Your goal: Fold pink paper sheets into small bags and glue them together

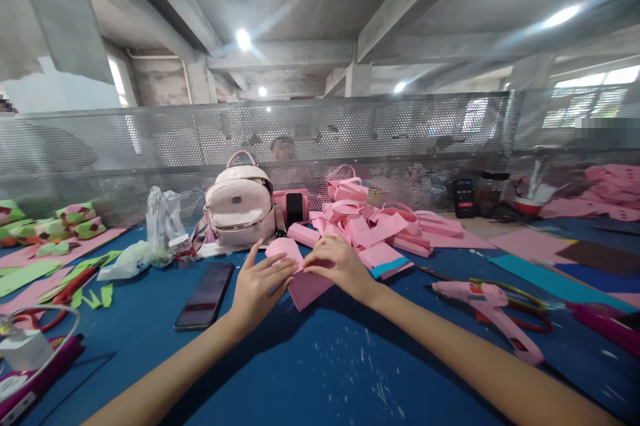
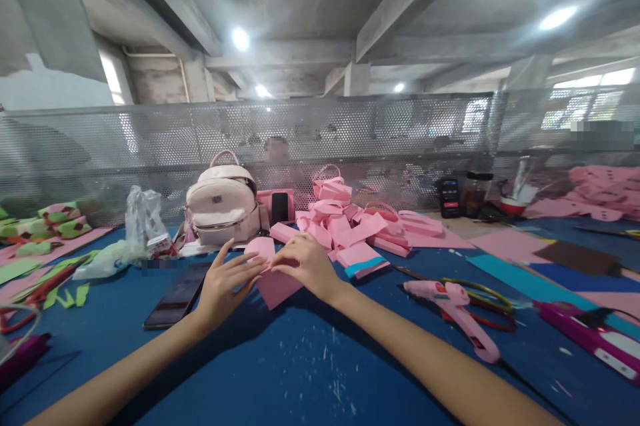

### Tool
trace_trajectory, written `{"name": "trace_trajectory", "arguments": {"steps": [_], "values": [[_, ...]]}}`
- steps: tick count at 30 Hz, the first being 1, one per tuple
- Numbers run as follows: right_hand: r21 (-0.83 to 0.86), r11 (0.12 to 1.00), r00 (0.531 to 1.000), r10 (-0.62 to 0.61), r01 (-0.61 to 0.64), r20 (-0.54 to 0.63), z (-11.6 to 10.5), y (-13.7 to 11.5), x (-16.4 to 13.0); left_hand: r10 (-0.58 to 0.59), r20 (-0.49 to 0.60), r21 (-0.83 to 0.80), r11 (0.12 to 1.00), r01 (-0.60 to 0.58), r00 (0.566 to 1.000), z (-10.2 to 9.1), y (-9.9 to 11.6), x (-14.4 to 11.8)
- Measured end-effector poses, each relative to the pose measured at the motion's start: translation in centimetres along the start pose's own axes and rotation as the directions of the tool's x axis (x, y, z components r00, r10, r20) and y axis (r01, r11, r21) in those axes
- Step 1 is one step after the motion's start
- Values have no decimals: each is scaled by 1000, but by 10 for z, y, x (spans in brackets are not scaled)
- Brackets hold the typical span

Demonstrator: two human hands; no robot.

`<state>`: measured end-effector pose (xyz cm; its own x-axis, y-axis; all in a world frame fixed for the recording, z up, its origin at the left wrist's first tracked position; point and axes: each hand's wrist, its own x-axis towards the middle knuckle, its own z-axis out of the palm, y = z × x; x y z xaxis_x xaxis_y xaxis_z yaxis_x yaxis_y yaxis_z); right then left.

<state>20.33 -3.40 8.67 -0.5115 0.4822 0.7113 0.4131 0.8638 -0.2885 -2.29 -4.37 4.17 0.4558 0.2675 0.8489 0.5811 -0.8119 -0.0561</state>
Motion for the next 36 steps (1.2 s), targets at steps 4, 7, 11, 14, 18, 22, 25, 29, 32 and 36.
{"name": "trace_trajectory", "arguments": {"steps": [4, 7, 11, 14, 18, 22, 25, 29, 32, 36], "values": [[-22, 1000, 1000, -13, 13, -16, 1, -1, -1, -3, -28, 13, 1000, 3, 1000, 1, 0, -1], [-31, 999, 1000, -10, 10, -20, 1, -1, -1, -12, -41, 11, 1000, 13, 999, 2, -2, -2], [-37, 999, 1000, -2, 1, -14, 2, 0, -1, -68, -57, -12, 998, 67, 996, 1, -2, -2], [-44, 999, 1000, 13, -14, -15, 3, 1, -1, -146, -64, -47, 989, 143, 987, 0, 1, 1], [-51, 998, 999, 47, -48, -16, 5, 0, -1, -249, -75, -122, 963, 239, 966, -2, 5, 2], [-63, 992, 994, 104, -106, -35, 7, -1, -1, -295, -53, -213, 937, 278, 954, -4, 7, 3], [-70, 986, 988, 145, -148, -47, 8, -3, -1, -325, -48, -268, 915, 301, 944, -4, 7, 3], [-75, 981, 984, 174, -177, -43, 9, -8, -1, -359, -45, -313, 891, 328, 932, -5, 8, 5], [-79, 980, 983, 179, -182, -38, 9, -12, -1, -372, -33, -326, 881, 342, 928, -5, 10, 6], [-84, 980, 983, 181, -183, -31, 11, -16, -2, -374, -18, -324, 879, 349, 927, -6, 13, 5]]}}
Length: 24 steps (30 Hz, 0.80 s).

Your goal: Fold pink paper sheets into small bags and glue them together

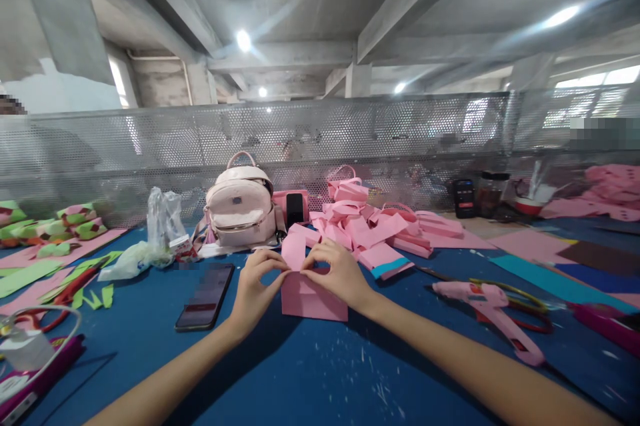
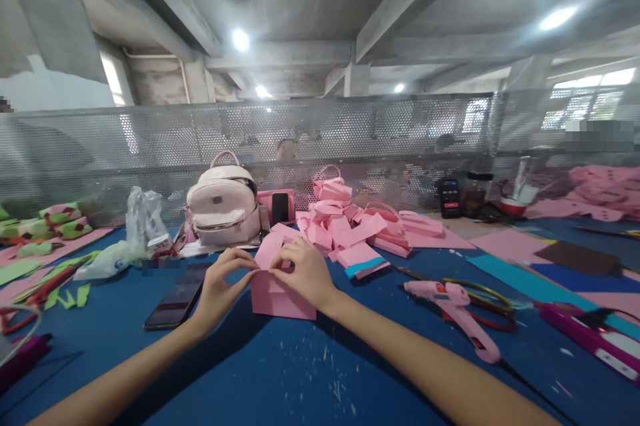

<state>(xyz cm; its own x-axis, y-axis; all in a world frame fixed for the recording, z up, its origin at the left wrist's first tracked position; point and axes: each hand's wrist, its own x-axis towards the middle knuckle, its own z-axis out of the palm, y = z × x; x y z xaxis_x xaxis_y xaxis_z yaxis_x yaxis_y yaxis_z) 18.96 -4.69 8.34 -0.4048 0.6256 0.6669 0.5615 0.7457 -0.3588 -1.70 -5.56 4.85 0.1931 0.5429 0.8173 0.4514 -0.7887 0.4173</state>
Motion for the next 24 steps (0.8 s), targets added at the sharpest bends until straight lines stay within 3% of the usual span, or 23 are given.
{"name": "trace_trajectory", "arguments": {"steps": [11, 24], "values": [[-7, 1000, 1000, 22, -22, 16, 1, -1, -1, 16, 34, 61, 998, -18, 999, 1, -1, 0], [63, 982, 982, 171, -176, 75, -1, 4, 1, 75, 21, 124, 989, -77, 997, 2, -2, 0]]}}
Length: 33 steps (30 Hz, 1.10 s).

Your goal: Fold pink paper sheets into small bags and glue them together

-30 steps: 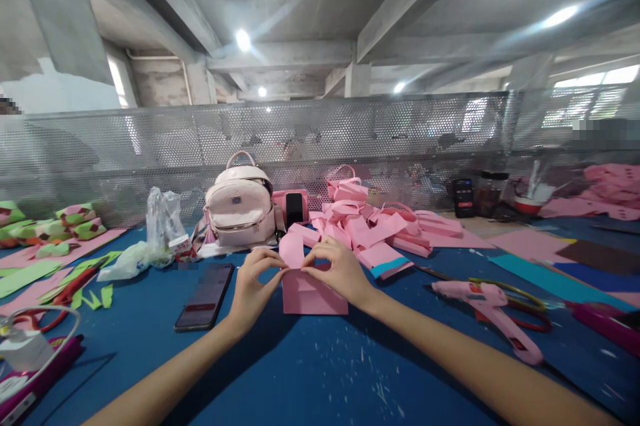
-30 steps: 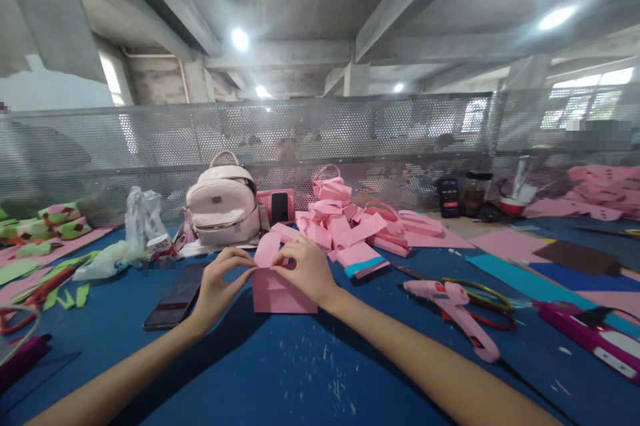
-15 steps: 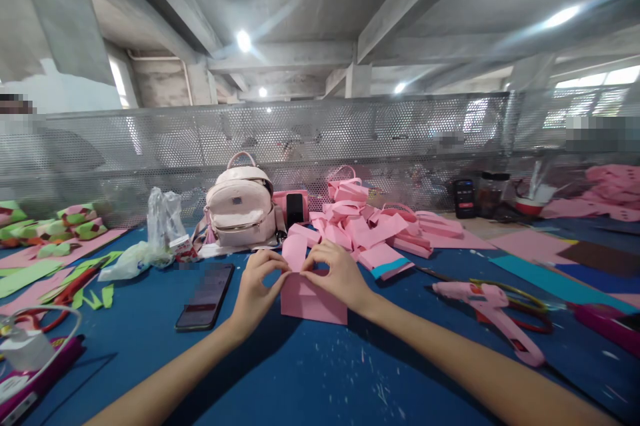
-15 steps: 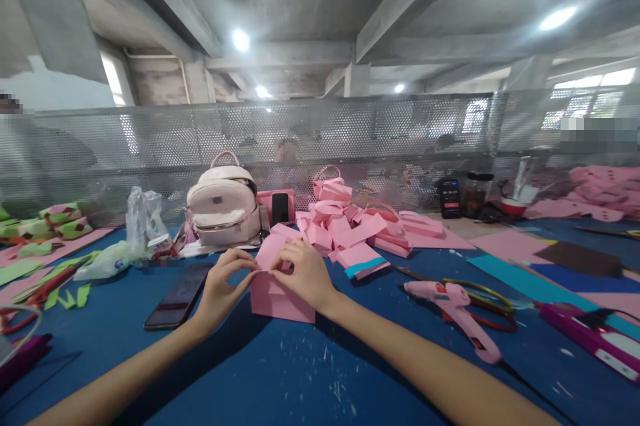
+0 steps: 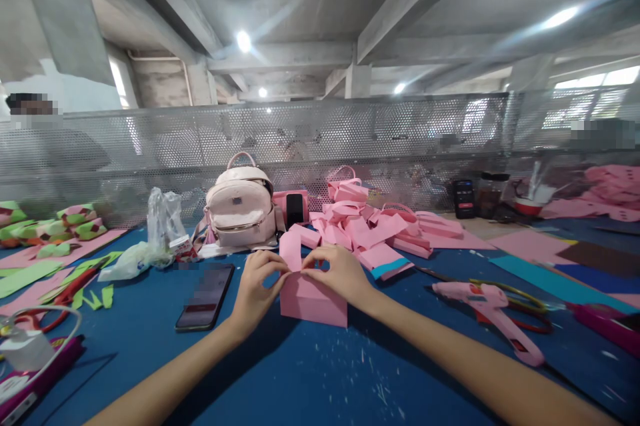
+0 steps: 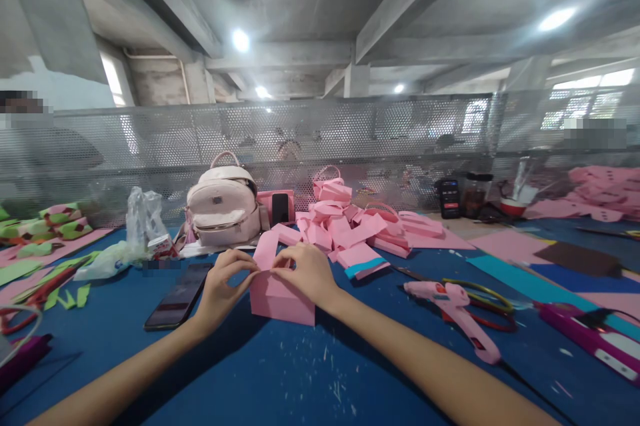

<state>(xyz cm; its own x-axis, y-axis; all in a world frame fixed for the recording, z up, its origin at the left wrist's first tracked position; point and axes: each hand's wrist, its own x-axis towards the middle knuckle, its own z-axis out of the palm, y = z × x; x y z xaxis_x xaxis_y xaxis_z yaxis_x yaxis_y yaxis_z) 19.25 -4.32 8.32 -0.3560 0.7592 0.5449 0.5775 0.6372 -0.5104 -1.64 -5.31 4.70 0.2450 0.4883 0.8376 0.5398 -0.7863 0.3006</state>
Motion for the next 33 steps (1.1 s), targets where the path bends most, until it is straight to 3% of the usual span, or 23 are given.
{"name": "trace_trajectory", "arguments": {"steps": [6, 11, 25, 28, 33], "values": [[227, 966, 990, 105, -123, 89, 8, 14, 5, 14, -15, 13, 1000, -14, 1000, 0, -3, 0], [366, 913, 984, 163, -179, 76, 16, 20, 6, 12, -24, 22, 1000, -12, 1000, 0, -5, 0], [393, 906, 986, 165, -159, 19, 20, 19, 2, -36, -13, -40, 999, 35, 999, 0, -5, -1], [374, 902, 977, 196, -213, 84, 20, 25, 3, -44, -13, -64, 997, 43, 999, 0, -4, -1], [433, 844, 934, 193, -315, 302, 17, 32, 4, -49, -18, -105, 993, 47, 999, -1, -2, -1]]}}
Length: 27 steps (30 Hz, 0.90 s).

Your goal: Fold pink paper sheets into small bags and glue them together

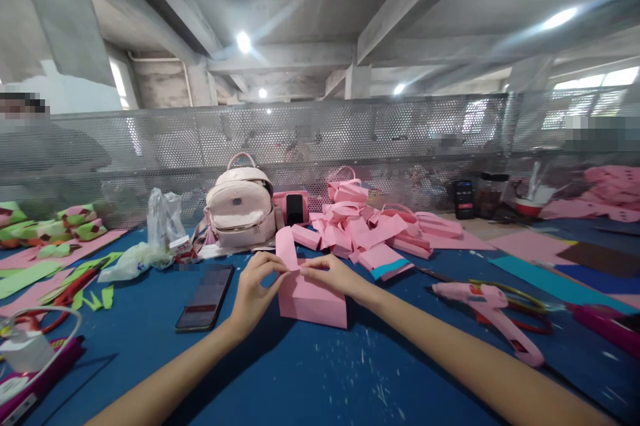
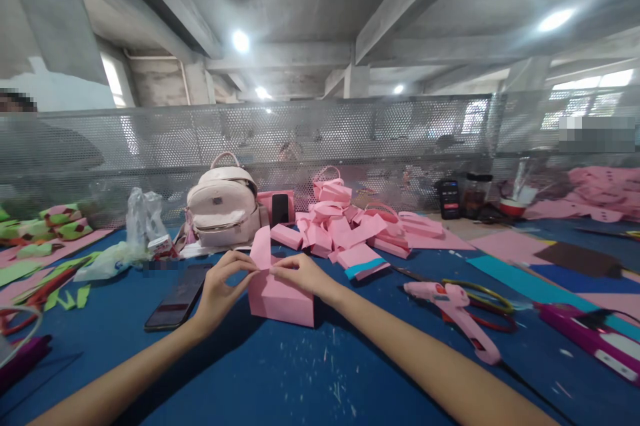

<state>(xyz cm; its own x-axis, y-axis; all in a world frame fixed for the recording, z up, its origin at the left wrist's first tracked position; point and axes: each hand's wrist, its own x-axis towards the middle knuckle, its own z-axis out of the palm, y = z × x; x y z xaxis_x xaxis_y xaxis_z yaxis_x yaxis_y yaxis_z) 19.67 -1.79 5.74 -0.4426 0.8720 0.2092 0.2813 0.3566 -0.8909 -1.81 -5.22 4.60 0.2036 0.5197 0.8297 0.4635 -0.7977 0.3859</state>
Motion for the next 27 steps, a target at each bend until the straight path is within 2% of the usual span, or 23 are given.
{"name": "trace_trajectory", "arguments": {"steps": [4, 9, 17, 27], "values": [[101, 994, 999, 40, -43, 35, -2, 1, 0, -12, -11, -21, 1000, 12, 1000, 0, -3, 0], [110, 994, 999, 22, -17, -42, 0, 4, 2, -29, -17, -40, 999, 28, 999, 0, -6, 0], [-63, 987, 975, -155, 146, -159, 5, -8, -2, -32, -6, -63, 998, 32, 999, 0, -3, -1], [-315, 902, 898, -375, 296, -229, 8, -22, -10, -28, -18, -82, 996, 26, 999, 1, -4, -1]]}}
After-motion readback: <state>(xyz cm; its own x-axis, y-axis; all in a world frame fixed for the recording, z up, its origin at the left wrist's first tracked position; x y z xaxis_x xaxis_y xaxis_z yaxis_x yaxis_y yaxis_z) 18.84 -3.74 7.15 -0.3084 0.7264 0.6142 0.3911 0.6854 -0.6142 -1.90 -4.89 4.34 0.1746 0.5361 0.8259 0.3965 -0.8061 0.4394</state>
